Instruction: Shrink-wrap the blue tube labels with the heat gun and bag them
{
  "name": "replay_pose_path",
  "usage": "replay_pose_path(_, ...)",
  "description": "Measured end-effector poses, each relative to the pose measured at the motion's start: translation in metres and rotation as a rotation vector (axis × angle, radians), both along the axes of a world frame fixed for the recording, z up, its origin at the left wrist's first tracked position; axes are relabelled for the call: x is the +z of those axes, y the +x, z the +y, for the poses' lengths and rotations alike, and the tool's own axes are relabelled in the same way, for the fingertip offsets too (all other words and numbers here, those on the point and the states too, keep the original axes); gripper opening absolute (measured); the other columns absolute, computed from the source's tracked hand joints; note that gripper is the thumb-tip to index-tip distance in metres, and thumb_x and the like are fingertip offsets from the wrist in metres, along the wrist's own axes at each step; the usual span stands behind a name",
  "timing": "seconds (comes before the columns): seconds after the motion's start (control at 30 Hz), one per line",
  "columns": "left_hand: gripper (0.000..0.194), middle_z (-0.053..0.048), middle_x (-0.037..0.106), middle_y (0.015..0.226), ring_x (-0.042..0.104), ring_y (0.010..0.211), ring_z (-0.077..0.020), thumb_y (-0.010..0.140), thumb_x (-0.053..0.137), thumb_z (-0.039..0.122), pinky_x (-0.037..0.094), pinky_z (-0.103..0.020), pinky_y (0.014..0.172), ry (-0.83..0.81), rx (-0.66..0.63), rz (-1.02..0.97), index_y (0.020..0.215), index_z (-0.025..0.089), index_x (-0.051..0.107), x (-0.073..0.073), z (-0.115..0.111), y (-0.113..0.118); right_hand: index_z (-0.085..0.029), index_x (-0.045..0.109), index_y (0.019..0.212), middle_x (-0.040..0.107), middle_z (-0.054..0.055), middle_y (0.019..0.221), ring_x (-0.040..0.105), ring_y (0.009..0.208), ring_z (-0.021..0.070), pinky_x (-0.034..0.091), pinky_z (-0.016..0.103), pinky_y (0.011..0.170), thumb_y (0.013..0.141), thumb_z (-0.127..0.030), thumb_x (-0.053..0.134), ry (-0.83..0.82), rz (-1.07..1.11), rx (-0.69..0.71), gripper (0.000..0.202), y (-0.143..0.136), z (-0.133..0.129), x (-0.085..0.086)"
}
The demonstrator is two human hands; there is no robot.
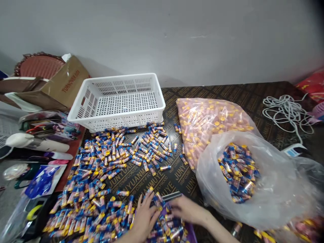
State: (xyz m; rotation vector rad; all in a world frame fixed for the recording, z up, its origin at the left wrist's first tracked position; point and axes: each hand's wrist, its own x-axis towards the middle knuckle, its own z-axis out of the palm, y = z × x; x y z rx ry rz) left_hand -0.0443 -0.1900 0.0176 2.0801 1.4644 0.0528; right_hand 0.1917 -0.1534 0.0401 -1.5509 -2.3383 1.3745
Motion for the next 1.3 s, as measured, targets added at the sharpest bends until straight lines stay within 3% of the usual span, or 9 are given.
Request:
replay_pose_path(0.13, 0.035, -0.010, 0.042, 0.137, 0.035, 0.128, -0.0253, 0.089, 0.036, 0.038, 0.026, -0.051, 0.105, 0.201, 0.140, 0.014, 0.105, 0.023, 0.063, 0.001, 0.137, -0.014, -0.023, 0.051, 0.126, 0.054, 0.010, 0.126, 0.049, 0.115, 0.0229, 0.036, 0.040, 0.097, 0.090, -0.041, 0.036, 0.381, 0.028, -0.414, 0.044, -0.015, 0.162, 0.003)
replay_pose_path(0.2, 0.043, -0.015, 0.032, 0.143, 0.026, 0.132, -0.0273, 0.087, 0.041, 0.041, 0.023, -0.050, 0.106, 0.277, 0.275, 0.098, 0.122, 0.018, 0.052, -0.010, 0.209, -0.028, -0.016, 0.045, 0.131, 0.042, 0.014, 0.136, 0.038, 0.125, 0.0244, 0.031, 0.041, 0.101, 0.090, -0.044, 0.035, 0.504, -0.089, -0.550, 0.051, -0.018, 0.235, -0.013)
replay_pose_path(0.27, 0.055, -0.016, 0.021, 0.147, 0.019, 0.135, -0.0303, 0.085, 0.042, 0.046, 0.018, -0.052, 0.106, 0.330, 0.423, 0.169, 0.132, 0.018, 0.041, -0.026, 0.263, -0.042, -0.010, 0.040, 0.133, 0.033, 0.018, 0.141, 0.030, 0.130, 0.0266, 0.029, 0.043, 0.103, 0.090, -0.044, 0.032, 0.522, -0.190, -0.596, 0.056, -0.015, 0.290, -0.036)
replay_pose_path(0.37, 0.064, -0.016, 0.015, 0.149, 0.018, 0.134, -0.0351, 0.084, 0.038, 0.056, 0.018, -0.057, 0.103, 0.289, 0.609, 0.242, 0.138, 0.022, 0.032, -0.052, 0.302, -0.059, -0.010, 0.039, 0.134, 0.030, 0.018, 0.143, 0.028, 0.131, 0.0272, 0.028, 0.042, 0.102, 0.091, -0.043, 0.029, 0.501, -0.237, -0.565, 0.055, -0.007, 0.335, -0.072)
replay_pose_path(0.47, 0.069, -0.014, 0.016, 0.149, 0.023, 0.132, -0.0358, 0.081, 0.034, 0.064, 0.022, -0.055, 0.102, 0.244, 0.623, 0.295, 0.139, 0.027, 0.031, -0.067, 0.309, -0.063, -0.019, 0.042, 0.133, 0.032, 0.015, 0.142, 0.028, 0.129, 0.0293, 0.022, 0.049, 0.102, 0.091, -0.048, 0.029, 0.484, -0.282, -0.538, 0.053, -0.010, 0.347, -0.097)
replay_pose_path(0.6, 0.063, -0.009, 0.022, 0.148, 0.029, 0.129, -0.0310, 0.081, 0.032, 0.064, 0.025, -0.048, 0.103, 0.294, 0.401, 0.232, 0.136, 0.032, 0.036, -0.069, 0.304, -0.045, -0.032, 0.050, 0.126, 0.040, 0.009, 0.136, 0.033, 0.120, 0.0299, 0.016, 0.056, 0.098, 0.088, -0.056, 0.029, 0.536, -0.378, -0.449, 0.049, -0.039, 0.330, -0.105)
replay_pose_path(0.73, 0.057, -0.009, 0.024, 0.147, 0.032, 0.127, -0.0276, 0.085, 0.033, 0.058, 0.030, -0.042, 0.100, 0.299, 0.229, 0.100, 0.133, 0.029, 0.040, -0.067, 0.279, -0.019, -0.034, 0.041, 0.132, 0.045, 0.009, 0.129, 0.035, 0.116, 0.0281, 0.017, 0.053, 0.097, 0.085, -0.061, 0.035, 0.572, -0.351, -0.359, 0.055, -0.068, 0.274, -0.095)
replay_pose_path(1.0, 0.050, -0.008, 0.043, 0.134, 0.039, 0.117, -0.0232, 0.089, 0.034, 0.045, 0.027, -0.042, 0.100, 0.194, 0.105, -0.032, 0.135, 0.026, 0.037, -0.059, 0.163, 0.007, -0.034, 0.034, 0.137, 0.042, 0.010, 0.132, 0.038, 0.116, 0.0252, 0.024, 0.045, 0.096, 0.090, -0.045, 0.037, 0.423, -0.327, -0.373, 0.048, -0.075, 0.107, -0.077)
replay_pose_path(1.3, 0.043, -0.003, 0.048, 0.127, 0.042, 0.113, -0.0182, 0.093, 0.023, 0.040, 0.027, -0.040, 0.098, 0.001, 0.045, -0.082, 0.132, 0.033, 0.041, -0.036, 0.065, 0.019, -0.028, 0.037, 0.136, 0.045, 0.014, 0.129, 0.041, 0.116, 0.0279, 0.031, 0.048, 0.094, 0.090, -0.044, 0.038, 0.246, -0.287, -0.139, 0.049, -0.058, -0.022, -0.047)
